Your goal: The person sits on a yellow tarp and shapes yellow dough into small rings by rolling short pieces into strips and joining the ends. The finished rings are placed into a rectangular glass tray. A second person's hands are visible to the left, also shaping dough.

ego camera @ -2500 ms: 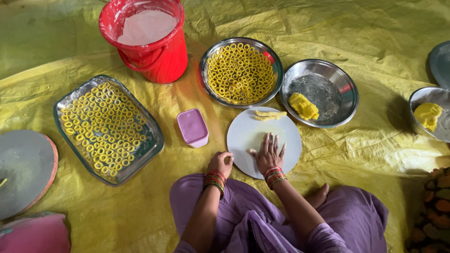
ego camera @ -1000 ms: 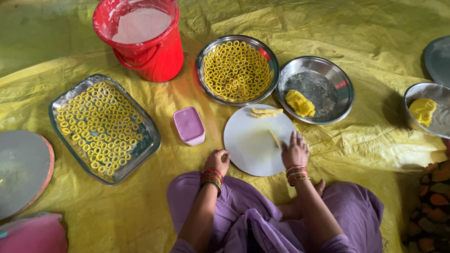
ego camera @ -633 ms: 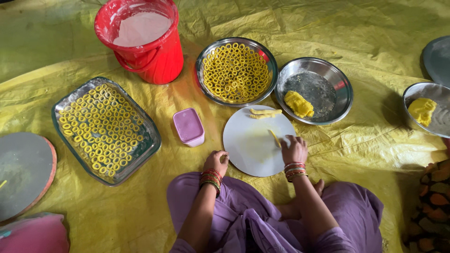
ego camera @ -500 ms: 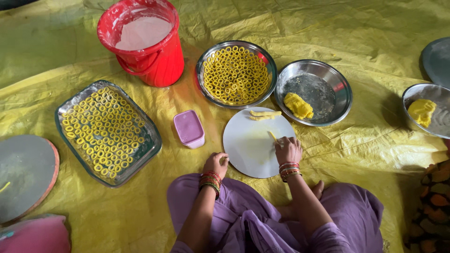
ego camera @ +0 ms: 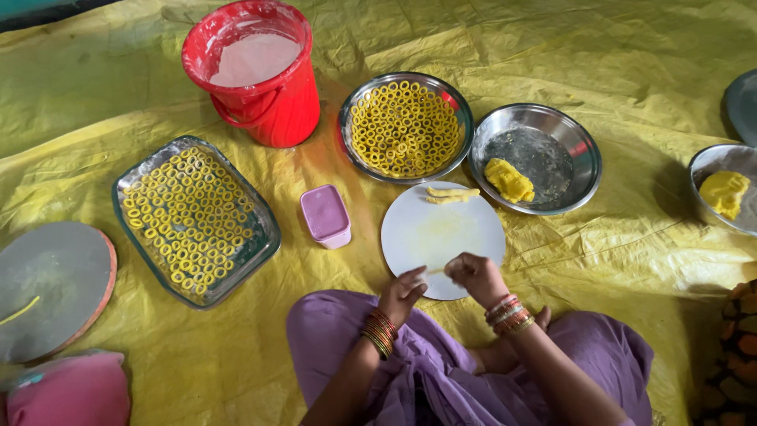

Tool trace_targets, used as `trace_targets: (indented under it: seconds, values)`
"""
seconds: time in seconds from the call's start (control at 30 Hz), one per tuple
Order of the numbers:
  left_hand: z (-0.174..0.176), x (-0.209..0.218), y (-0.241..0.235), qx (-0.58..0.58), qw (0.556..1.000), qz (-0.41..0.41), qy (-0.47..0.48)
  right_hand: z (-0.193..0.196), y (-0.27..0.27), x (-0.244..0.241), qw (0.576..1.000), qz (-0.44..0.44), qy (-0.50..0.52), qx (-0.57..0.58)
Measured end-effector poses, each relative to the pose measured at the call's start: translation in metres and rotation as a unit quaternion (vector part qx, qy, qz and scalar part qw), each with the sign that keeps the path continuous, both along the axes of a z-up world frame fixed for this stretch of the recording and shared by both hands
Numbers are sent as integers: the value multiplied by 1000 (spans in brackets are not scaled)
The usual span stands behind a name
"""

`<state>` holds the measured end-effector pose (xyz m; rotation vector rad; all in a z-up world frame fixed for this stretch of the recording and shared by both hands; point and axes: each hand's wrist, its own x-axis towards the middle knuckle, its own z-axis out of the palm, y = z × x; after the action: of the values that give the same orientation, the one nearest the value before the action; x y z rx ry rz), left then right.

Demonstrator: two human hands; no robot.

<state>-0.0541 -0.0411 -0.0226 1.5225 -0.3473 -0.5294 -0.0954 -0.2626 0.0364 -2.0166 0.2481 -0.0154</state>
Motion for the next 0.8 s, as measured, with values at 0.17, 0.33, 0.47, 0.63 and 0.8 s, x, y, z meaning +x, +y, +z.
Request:
trace_targets:
  seconds: [0.17,0.33,0.47,0.63,0.8]
  values:
    - [-22,-12,-3,-136,972,-35,186,-4,9,-27,989,4,78,127]
    - [-18,-9,2,-154,950,-50,266,-28,16,-29,970,-55,51,232]
    - [-3,-8,8,-171,941,-86,278,-34,13,-31,977,-70,8,203]
    - [6,-5,10,-169,941,-81,282,-29,10,-34,969,-111,51,216]
    - [-2,-4,10,-199,933,-41,297,-25,12,-35,957,-96,56,269]
